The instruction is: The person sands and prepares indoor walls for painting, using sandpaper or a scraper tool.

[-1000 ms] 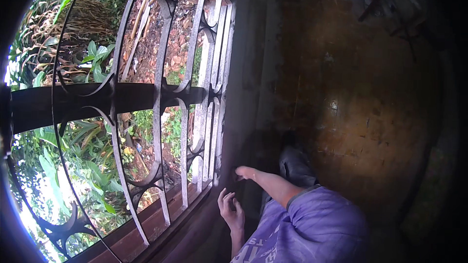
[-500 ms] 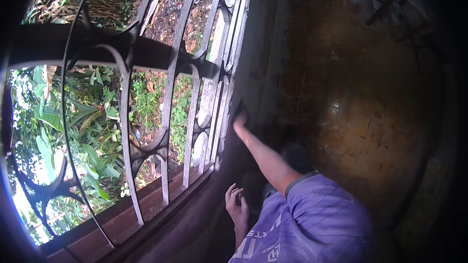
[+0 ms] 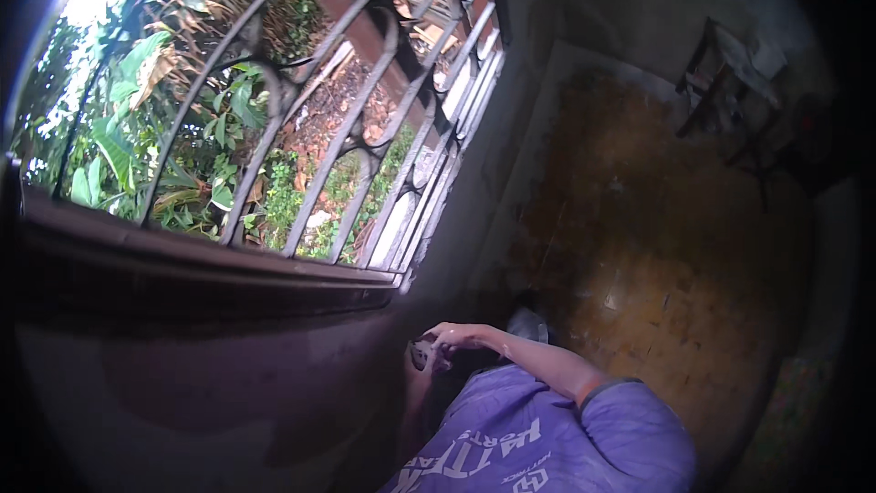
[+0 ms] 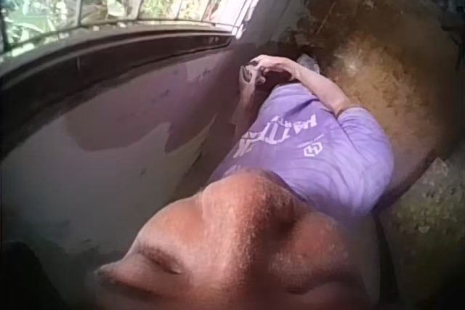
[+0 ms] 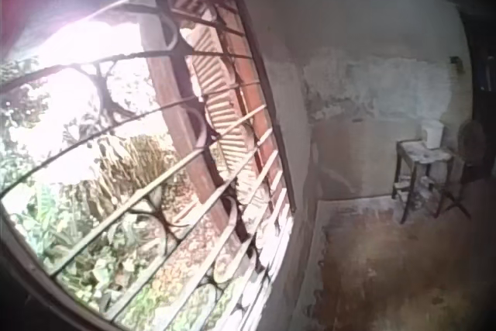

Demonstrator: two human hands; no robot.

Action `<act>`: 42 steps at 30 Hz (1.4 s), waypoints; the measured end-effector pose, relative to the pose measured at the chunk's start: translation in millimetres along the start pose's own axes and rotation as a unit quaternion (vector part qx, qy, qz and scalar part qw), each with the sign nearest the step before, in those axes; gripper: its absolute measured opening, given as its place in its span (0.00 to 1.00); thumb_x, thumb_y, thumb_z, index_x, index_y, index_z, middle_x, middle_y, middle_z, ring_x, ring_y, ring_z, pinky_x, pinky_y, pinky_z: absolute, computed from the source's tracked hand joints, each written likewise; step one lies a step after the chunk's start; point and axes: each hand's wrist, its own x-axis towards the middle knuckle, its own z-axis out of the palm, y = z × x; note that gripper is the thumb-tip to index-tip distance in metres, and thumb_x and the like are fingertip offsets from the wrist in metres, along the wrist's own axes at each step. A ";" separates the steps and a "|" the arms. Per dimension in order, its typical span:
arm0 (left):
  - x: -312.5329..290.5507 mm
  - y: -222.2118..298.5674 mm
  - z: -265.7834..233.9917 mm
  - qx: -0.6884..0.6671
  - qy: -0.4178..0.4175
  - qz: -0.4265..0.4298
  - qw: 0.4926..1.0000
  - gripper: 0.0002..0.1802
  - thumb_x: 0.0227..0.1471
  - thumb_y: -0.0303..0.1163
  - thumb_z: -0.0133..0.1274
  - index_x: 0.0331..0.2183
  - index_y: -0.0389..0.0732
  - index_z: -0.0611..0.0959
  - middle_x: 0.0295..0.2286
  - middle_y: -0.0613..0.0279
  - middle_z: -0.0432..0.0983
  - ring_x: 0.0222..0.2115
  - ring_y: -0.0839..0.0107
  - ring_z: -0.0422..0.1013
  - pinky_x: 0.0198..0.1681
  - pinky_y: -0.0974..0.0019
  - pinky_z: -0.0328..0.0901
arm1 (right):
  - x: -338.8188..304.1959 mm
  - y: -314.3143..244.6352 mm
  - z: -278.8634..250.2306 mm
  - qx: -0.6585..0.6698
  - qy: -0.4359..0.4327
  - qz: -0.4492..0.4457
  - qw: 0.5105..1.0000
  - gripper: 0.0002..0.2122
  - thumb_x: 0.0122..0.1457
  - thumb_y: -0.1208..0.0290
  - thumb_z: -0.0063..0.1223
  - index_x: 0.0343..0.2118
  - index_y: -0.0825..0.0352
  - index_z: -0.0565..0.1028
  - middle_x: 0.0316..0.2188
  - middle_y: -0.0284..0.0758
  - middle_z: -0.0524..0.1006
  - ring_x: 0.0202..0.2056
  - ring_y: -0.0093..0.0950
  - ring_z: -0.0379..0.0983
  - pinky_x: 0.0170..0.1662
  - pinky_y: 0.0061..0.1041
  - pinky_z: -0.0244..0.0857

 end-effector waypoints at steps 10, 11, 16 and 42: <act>-46.1 -59.7 -6.9 -0.173 -0.031 -0.001 0.984 0.23 0.50 0.24 0.58 0.48 0.31 0.71 0.39 0.56 0.76 0.40 0.71 0.73 0.43 0.70 0.69 | -67.3 36.7 49.0 -0.309 0.159 -0.176 0.921 0.16 0.51 0.71 0.50 0.43 0.71 0.73 0.31 0.38 0.77 0.34 0.25 0.72 0.41 0.29 0.67; -53.5 -56.8 -4.5 -0.187 -0.016 -0.026 0.982 0.23 0.50 0.24 0.58 0.48 0.31 0.72 0.38 0.56 0.77 0.39 0.71 0.74 0.42 0.69 0.70 | -69.4 34.6 51.0 -0.315 0.151 -0.173 0.921 0.16 0.51 0.72 0.50 0.43 0.71 0.73 0.31 0.39 0.77 0.34 0.25 0.72 0.41 0.29 0.67; -80.0 -46.0 12.9 -0.283 -0.015 -0.017 0.959 0.27 0.50 0.22 0.58 0.51 0.31 0.69 0.43 0.55 0.75 0.39 0.70 0.74 0.37 0.69 0.74 | -81.8 26.2 32.8 -0.352 0.126 -0.185 0.909 0.14 0.51 0.77 0.49 0.43 0.72 0.73 0.31 0.37 0.78 0.34 0.23 0.72 0.40 0.27 0.67; -214.6 -91.1 158.7 -0.319 0.324 -0.087 0.886 0.18 0.55 0.32 0.53 0.48 0.41 0.75 0.43 0.61 0.76 0.39 0.72 0.75 0.35 0.69 0.69 | -216.6 39.1 -82.0 -0.193 0.058 -0.008 0.979 0.13 0.51 0.83 0.42 0.39 0.73 0.72 0.32 0.37 0.77 0.31 0.26 0.76 0.35 0.26 0.71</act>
